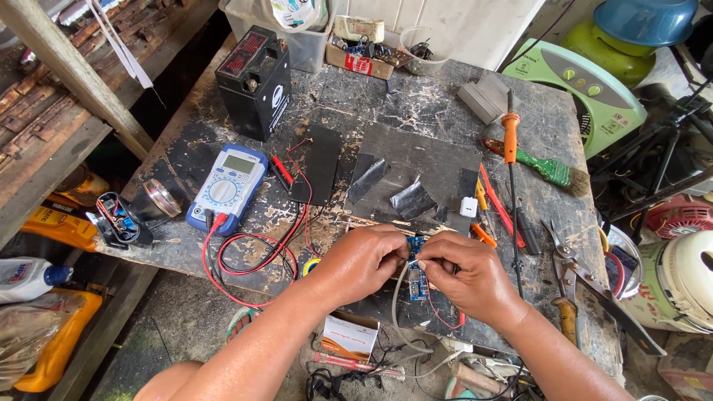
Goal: Connecting and organizing wires on a small circuit board within a wooden housing on a repair bench.
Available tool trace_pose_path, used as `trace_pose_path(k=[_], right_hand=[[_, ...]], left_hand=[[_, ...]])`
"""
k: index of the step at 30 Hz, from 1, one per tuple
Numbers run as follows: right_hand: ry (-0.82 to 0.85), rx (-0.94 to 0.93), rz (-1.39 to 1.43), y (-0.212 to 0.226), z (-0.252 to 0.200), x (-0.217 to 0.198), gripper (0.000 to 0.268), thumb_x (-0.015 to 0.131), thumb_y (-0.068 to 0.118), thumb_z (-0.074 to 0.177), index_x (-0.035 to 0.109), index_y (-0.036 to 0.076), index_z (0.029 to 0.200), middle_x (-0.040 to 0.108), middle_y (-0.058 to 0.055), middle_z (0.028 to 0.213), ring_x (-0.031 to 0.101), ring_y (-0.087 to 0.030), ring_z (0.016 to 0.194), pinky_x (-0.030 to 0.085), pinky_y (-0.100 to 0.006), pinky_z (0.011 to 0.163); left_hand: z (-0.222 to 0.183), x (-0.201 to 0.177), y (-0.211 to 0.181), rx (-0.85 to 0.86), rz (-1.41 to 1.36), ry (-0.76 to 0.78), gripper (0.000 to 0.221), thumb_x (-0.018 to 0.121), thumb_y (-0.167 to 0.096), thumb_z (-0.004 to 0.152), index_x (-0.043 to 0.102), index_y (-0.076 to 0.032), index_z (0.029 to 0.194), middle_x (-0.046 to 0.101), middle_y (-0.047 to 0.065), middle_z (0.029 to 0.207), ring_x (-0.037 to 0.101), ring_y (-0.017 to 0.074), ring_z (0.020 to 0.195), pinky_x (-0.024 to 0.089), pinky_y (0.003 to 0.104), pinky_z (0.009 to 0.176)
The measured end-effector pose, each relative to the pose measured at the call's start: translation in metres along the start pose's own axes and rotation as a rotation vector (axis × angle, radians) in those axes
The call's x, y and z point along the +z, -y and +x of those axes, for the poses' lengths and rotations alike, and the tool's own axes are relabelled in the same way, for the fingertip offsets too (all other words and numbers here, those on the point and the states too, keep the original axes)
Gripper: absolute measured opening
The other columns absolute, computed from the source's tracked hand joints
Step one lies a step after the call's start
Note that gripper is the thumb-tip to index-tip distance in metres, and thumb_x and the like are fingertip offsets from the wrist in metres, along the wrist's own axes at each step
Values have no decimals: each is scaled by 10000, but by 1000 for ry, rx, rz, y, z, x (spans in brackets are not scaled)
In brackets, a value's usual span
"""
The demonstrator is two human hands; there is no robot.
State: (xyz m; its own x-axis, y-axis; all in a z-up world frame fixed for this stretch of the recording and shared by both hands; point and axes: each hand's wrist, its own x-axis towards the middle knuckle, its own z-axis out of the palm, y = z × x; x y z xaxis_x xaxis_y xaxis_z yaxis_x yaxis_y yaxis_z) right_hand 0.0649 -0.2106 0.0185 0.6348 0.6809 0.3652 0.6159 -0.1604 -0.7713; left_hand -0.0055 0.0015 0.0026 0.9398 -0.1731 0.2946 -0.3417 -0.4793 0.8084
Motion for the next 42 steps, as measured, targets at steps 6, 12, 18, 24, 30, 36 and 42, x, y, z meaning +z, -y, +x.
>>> trace_pose_path(k=[6, 12, 18, 24, 30, 36, 42], right_hand=[[24, -6, 35, 4, 4, -2, 175, 690, -20, 857, 829, 82, 888, 766, -90, 778, 527, -139, 552, 487, -309, 514], [41, -15, 31, 3, 5, -2, 181, 690, -15, 883, 834, 89, 920, 763, -93, 791, 535, -145, 540, 476, -316, 500], [66, -3, 3, 3, 6, -2, 169, 692, -17, 880, 827, 83, 903, 764, -94, 789, 538, -154, 532, 477, -325, 493], [72, 0, -12, 6, 6, 0, 164, 696, -9, 874, 827, 86, 898, 759, -97, 785, 551, -166, 523, 475, -331, 488], [81, 11, -26, -1, 5, -2, 168, 692, -9, 876, 827, 87, 906, 759, -103, 785, 559, -178, 524, 479, -338, 495], [86, 1, -36, 0, 5, -3, 174, 688, 0, 883, 830, 96, 909, 762, -99, 781, 572, -186, 534, 483, -338, 506], [72, 3, -52, 2, 4, -1, 175, 699, 1, 877, 837, 99, 919, 758, -104, 774, 580, -193, 543, 479, -349, 510]], left_hand=[[0, -6, -6, -14, 2, 11, 106, 637, 11, 854, 655, -91, 829, 675, 120, 788, 709, 364, 808, 588, 424, 694], [0, -3, -5, -18, -5, 12, 118, 622, 26, 860, 634, -89, 843, 667, 122, 793, 703, 362, 808, 584, 427, 703], [0, -1, -5, -18, 28, 13, 114, 614, 23, 852, 627, -89, 836, 658, 137, 796, 695, 381, 809, 583, 454, 700], [0, 0, -3, -5, 55, 16, 109, 618, 20, 838, 631, -88, 849, 657, 128, 794, 695, 378, 807, 586, 446, 703], [-2, 1, -2, -2, 70, 15, 109, 623, 2, 835, 628, -103, 861, 656, 112, 804, 700, 365, 821, 593, 441, 702], [-3, -1, -6, -8, 102, 14, 106, 618, -4, 823, 606, -109, 823, 646, 100, 790, 699, 355, 811, 588, 422, 704], [-3, -1, -8, 17, 99, -3, 102, 614, 2, 818, 579, -94, 819, 633, 141, 779, 687, 404, 815, 579, 467, 696]])
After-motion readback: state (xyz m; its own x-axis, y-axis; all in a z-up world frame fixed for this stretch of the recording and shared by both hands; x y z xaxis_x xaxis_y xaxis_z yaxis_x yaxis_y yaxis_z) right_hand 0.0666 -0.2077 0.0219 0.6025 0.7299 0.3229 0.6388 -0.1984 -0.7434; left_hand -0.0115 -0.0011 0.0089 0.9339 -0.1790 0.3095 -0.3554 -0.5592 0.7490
